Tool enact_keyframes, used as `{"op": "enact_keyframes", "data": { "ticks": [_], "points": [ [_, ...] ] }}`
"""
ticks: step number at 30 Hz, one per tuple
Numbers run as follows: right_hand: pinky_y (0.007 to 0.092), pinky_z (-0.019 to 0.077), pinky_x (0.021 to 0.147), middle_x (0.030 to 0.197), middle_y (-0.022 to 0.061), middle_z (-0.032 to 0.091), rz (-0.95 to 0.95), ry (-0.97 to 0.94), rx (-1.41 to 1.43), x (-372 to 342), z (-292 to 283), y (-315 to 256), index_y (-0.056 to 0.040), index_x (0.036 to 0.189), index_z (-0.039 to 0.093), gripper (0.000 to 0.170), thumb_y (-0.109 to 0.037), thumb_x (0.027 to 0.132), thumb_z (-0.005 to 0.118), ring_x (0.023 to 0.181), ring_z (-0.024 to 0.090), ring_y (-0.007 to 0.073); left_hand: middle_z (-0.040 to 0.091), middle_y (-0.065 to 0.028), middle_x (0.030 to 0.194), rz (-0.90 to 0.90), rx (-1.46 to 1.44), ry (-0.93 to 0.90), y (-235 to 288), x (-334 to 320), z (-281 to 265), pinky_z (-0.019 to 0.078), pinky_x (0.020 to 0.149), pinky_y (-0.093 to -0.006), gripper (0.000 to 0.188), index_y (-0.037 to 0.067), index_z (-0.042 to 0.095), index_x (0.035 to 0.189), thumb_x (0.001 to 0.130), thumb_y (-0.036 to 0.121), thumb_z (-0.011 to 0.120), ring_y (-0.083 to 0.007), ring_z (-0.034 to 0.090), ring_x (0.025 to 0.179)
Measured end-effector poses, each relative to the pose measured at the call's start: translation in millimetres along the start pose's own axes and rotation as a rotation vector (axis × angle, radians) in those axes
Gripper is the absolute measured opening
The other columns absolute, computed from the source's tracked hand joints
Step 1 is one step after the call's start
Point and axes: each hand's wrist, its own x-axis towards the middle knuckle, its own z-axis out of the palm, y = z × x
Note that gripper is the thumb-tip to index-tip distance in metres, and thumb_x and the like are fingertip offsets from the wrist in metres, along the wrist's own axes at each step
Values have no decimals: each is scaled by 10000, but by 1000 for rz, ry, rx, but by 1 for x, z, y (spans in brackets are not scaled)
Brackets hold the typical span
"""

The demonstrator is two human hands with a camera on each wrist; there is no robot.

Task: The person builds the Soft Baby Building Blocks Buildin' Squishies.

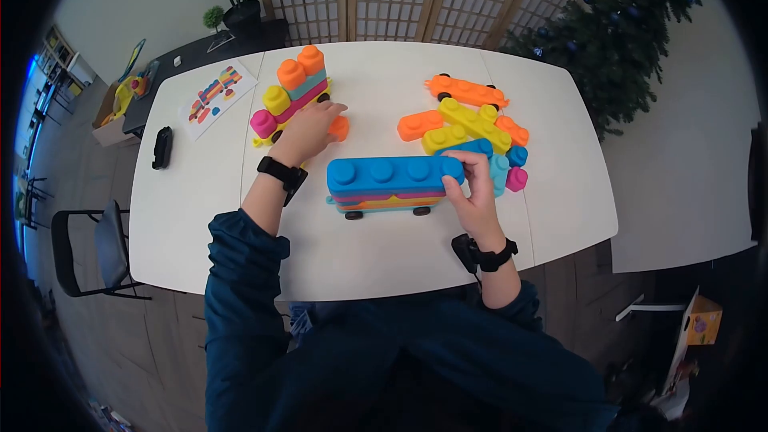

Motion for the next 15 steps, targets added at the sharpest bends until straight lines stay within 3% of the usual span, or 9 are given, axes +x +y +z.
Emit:
{"op": "enact_keyframes", "data": {
  "ticks": [2, 6, 8, 9, 11, 15],
  "points": [
    [351, 473, 1017, 1191, 113, 626, 9, -3, -6, -1, -1, -1, -17, 1250, 529, 353, -124, 959, 698, 1100, 625, 207, 634, -138, 1262, -85, -57, -171, -1, 6, 3, 527, 977, -414, 430, 65, 650, 1227, 820, 65, 789, -343, 640, 1119],
    [350, 472, 1019, 1186, 116, 625, -5, -9, -5, 0, -1, 0, -15, 1248, 531, 352, -128, 959, 698, 1099, 626, 208, 643, -152, 1206, -97, -62, -156, 3, 4, -8, 527, 976, -401, 414, 53, 651, 1193, 803, 59, 790, -347, 645, 1098],
    [349, 473, 1016, 1183, 118, 625, -16, 1, 1, 1, 0, 2, -12, 1246, 532, 354, -131, 958, 699, 1092, 627, 208, 649, -137, 1167, -48, -160, 24, 11, -1, -27, 545, 931, -366, 419, 46, 648, 1186, 787, 63, 776, -311, 663, 1048],
    [349, 473, 1016, 1183, 118, 625, -15, 1, 2, 0, 0, 3, -12, 1246, 532, 354, -131, 958, 699, 1092, 627, 208, 649, -137, 1167, -49, -159, 22, 17, -6, -40, 545, 931, -366, 419, 46, 648, 1186, 787, 63, 776, -311, 663, 1048],
    [347, 473, 1011, 1177, 117, 627, -9, 9, -6, 0, 0, 4, -12, 1246, 531, 360, -133, 954, 703, 1088, 628, 209, 638, -93, 1080, -47, -445, 175, 43, -18, -80, 555, 878, -362, 396, 67, 662, 1138, 763, 98, 784, -280, 654, 1035],
    [345, 472, 1004, 1172, 114, 628, -13, 11, -14, 0, 0, 4, -13, 1246, 532, 362, -138, 953, 704, 1081, 628, 208, 629, -66, 1075, 22, -525, 126, 77, -44, -129, 539, 851, -327, 394, 79, 674, 1132, 753, 106, 780, -231, 635, 1022]
  ]
}}
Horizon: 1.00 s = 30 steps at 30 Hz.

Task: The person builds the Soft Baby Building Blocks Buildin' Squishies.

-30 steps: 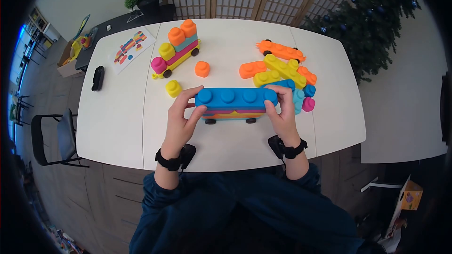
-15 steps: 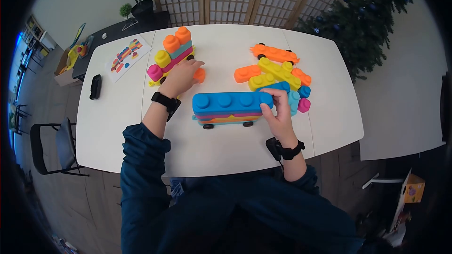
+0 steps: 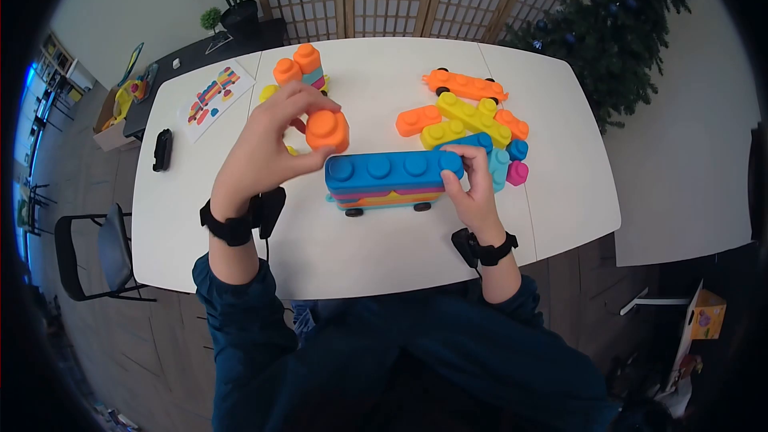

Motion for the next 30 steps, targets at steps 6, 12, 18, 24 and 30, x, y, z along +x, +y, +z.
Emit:
{"op": "enact_keyframes", "data": {
  "ticks": [6, 12, 18, 24, 30],
  "points": [
    [342, 474, 992, 1163, 112, 632, 4, 11, 9, 0, 1, 0, -15, 1243, 535, 360, -142, 952, 703, 1066, 626, 206, 651, -67, 1120, 59, -72, -134, 6, -17, 10, 513, 832, -305, 428, 85, 704, 1149, 741, 128, 828, -213, 629, 1036],
    [344, 475, 992, 1176, 120, 635, -12, 6, 10, 0, 1, 1, -15, 1242, 535, 364, -146, 949, 706, 1064, 626, 210, 649, -70, 1137, -5, -87, -90, -1, -30, 22, 521, 853, -317, 449, 92, 709, 1177, 773, 194, 875, -219, 633, 1043],
    [342, 472, 1001, 1199, 137, 634, 17, -1, -5, -1, -2, 0, -10, 1280, 530, 406, -158, 949, 713, 1087, 628, 219, 648, -96, 1229, -30, -67, -93, -4, -37, 26, 541, 922, -347, 684, 95, 620, 1341, 751, 275, 916, -234, 645, 1103],
    [378, 526, 943, 1260, 171, 642, 235, -318, -143, 2, -33, -7, -40, 1409, 488, 670, -253, 870, 824, 1106, 650, 269, 635, -124, 1232, -288, -103, -46, -17, -71, 57, 577, 933, -379, 888, 71, 448, 1469, 739, 240, 924, -268, 649, 1094],
    [394, 563, 838, 1122, 175, 710, 367, -546, -369, 6, -26, 14, -32, 1281, 572, 575, -224, 813, 847, 996, 699, 321, 642, -132, 1196, -323, -136, 4, -29, -79, 75, 621, 870, -360, 622, 32, 531, 1364, 824, 93, 834, -263, 690, 1023]
  ]
}}
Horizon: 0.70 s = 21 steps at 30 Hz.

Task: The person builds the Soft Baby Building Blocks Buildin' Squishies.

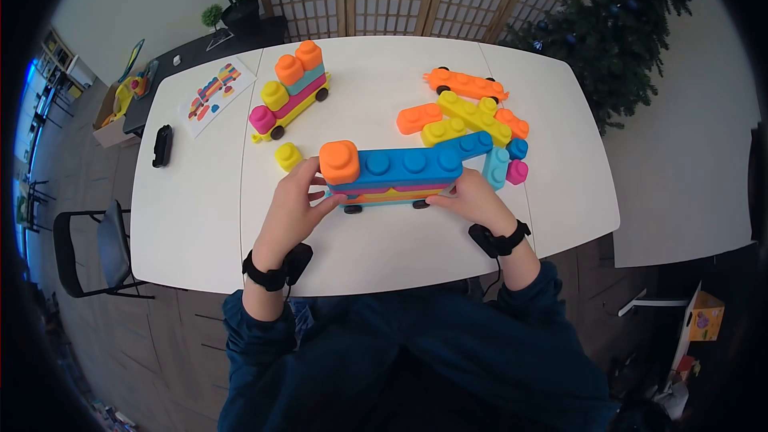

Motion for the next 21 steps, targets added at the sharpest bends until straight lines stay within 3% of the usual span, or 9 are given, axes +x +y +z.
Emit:
{"op": "enact_keyframes", "data": {
  "ticks": [2, 8, 12, 14, 16, 19, 21],
  "points": [
    [399, 562, 837, 1062, 183, 722, -173, 100, -78, 2, 7, 6, -29, 1179, 635, 473, -199, 792, 849, 979, 694, 346, 645, -135, 1179, -3, -25, 16, 2, 0, 2, 628, 857, -352, 575, 22, 542, 1343, 838, 67, 814, -261, 697, 1002],
    [420, 556, 855, 1052, 179, 730, -78, 44, -135, 2, 6, -4, -40, 1094, 696, 394, -227, 786, 854, 988, 689, 367, 646, -152, 1159, -10, -37, 8, 5, -2, 0, 637, 838, -346, 556, 13, 537, 1342, 852, 46, 798, -268, 703, 985],
    [418, 555, 855, 1039, 186, 730, -36, 57, -77, 3, -21, -36, -29, 1122, 685, 411, -230, 801, 844, 979, 697, 373, 653, -153, 1154, 44, -35, 57, 21, 5, -12, 637, 844, -358, 552, 5, 541, 1342, 854, 43, 796, -265, 707, 991],
    [412, 557, 847, 1030, 202, 731, 66, 93, -227, 15, -50, -63, -19, 1189, 656, 460, -224, 816, 832, 969, 709, 368, 669, -151, 1155, 118, -12, 123, 34, 24, -23, 635, 858, -366, 533, 2, 546, 1340, 864, 37, 784, -263, 712, 995],
    [404, 561, 850, 1018, 206, 736, -96, 177, -166, 38, -71, -61, -15, 1255, 619, 521, -238, 832, 825, 975, 717, 356, 683, -165, 1152, 188, 39, 193, 51, 53, -33, 632, 856, -359, 501, -1, 548, 1322, 871, 19, 767, -278, 715, 984],
    [381, 574, 821, 1033, 174, 748, -128, 180, -277, 86, -100, -61, -32, 1294, 595, 535, -226, 845, 813, 914, 730, 317, 701, -172, 1122, 261, 78, 261, 54, 111, -42, 619, 833, -368, 466, -3, 554, 1289, 878, 45, 767, -301, 721, 972],
    [343, 588, 766, 1022, 134, 749, 10, 147, -113, 115, -111, -73, -26, 1290, 601, 498, -185, 861, 797, 860, 731, 245, 715, -177, 1090, 299, 292, 353, 41, 152, -42, 599, 808, -387, 453, -8, 557, 1256, 875, 91, 781, -326, 727, 956]
  ]
}}
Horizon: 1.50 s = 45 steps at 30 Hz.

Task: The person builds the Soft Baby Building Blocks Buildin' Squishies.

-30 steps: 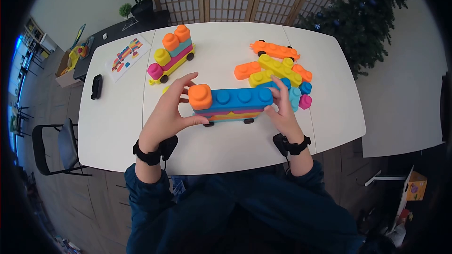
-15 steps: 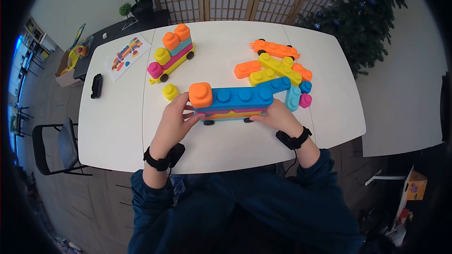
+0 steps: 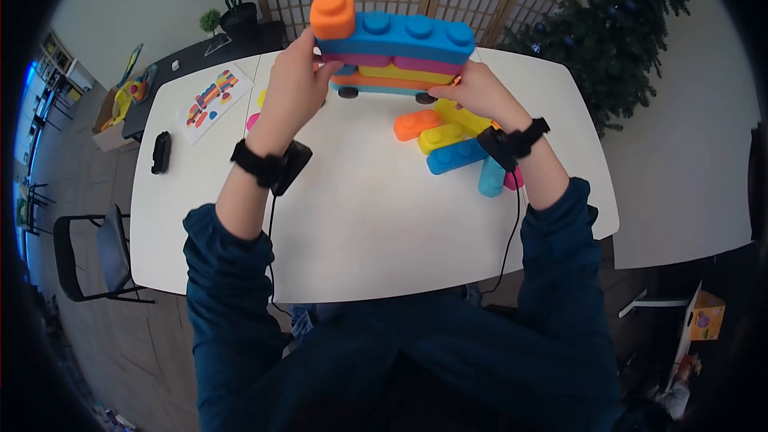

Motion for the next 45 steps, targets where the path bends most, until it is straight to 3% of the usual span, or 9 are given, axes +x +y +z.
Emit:
{"op": "enact_keyframes", "data": {
  "ticks": [4, 9, 17, 23, 25, 26, 30, 36, 45],
  "points": [
    [297, 600, 696, 1026, 122, 722, 93, -108, 197, 47, 13, 26, 16, 1261, 612, 456, -144, 874, 792, 805, 716, 166, 711, -199, 1049, -60, 6, -5, -29, 26, 20, 580, 832, -377, 399, -23, 553, 1226, 902, 83, 761, -313, 733, 938],
    [280, 608, 700, 1049, 122, 724, 120, -164, 186, 79, 36, 58, 32, 1242, 620, 463, -120, 847, 810, 820, 725, 168, 705, -179, 1045, -167, -56, -210, -68, 28, 39, 579, 805, -373, 450, -17, 553, 1227, 873, 111, 801, -293, 718, 888],
    [271, 604, 693, 982, 124, 738, 137, -144, 202, 92, 47, 78, 42, 1144, 673, 419, -85, 786, 850, 775, 730, 163, 716, -194, 1102, -190, -30, -290, -77, 26, 54, 592, 813, -372, 507, -15, 543, 1258, 854, 115, 820, -288, 737, 916],
    [273, 600, 685, 964, 131, 732, 163, -136, 228, 91, 48, 89, 63, 1131, 674, 432, -69, 762, 855, 759, 726, 159, 720, -97, 1114, -220, 39, -236, -74, 21, 43, 572, 792, -345, 425, 56, 639, 1246, 856, 125, 792, -219, 708, 867],
    [277, 601, 689, 960, 134, 729, 142, -141, 195, 94, 49, 93, 73, 1136, 672, 432, -55, 762, 847, 752, 728, 167, 711, -80, 1159, 62, 220, 117, -71, 16, 25, 570, 828, -363, 429, 84, 669, 1238, 837, 157, 801, -246, 698, 937],
    [277, 601, 689, 960, 134, 729, 145, -141, 198, 93, 48, 94, 73, 1136, 672, 432, -55, 762, 847, 752, 728, 167, 694, -99, 1167, 109, 410, 148, -57, 12, 13, 559, 878, -407, 521, 111, 642, 1311, 823, 181, 809, -286, 673, 1041],
    [278, 598, 688, 936, 138, 732, 163, -127, 221, 89, 46, 88, 78, 1135, 672, 431, -43, 759, 844, 746, 730, 176, 659, -130, 1169, -68, 604, -102, -96, 1, 7, 571, 868, -429, 553, 127, 587, 1372, 858, 209, 775, -334, 662, 1055],
    [266, 565, 665, 903, 118, 732, 156, -119, 160, 86, 46, 83, 71, 1062, 680, 316, -61, 805, 811, 747, 716, 165, 669, -158, 1141, -182, 438, -130, -103, -17, 1, 549, 887, -436, 526, 101, 577, 1386, 885, 136, 733, -376, 664, 1021],
    [260, 550, 633, 835, 93, 721, 174, -141, 103, 89, 46, 74, 53, 1033, 686, 298, -92, 808, 818, 699, 700, 151, 668, -134, 1144, -83, 358, -137, -103, -29, -6, 563, 850, -432, 527, 103, 590, 1374, 868, 95, 738, -360, 678, 995]
  ]
}}
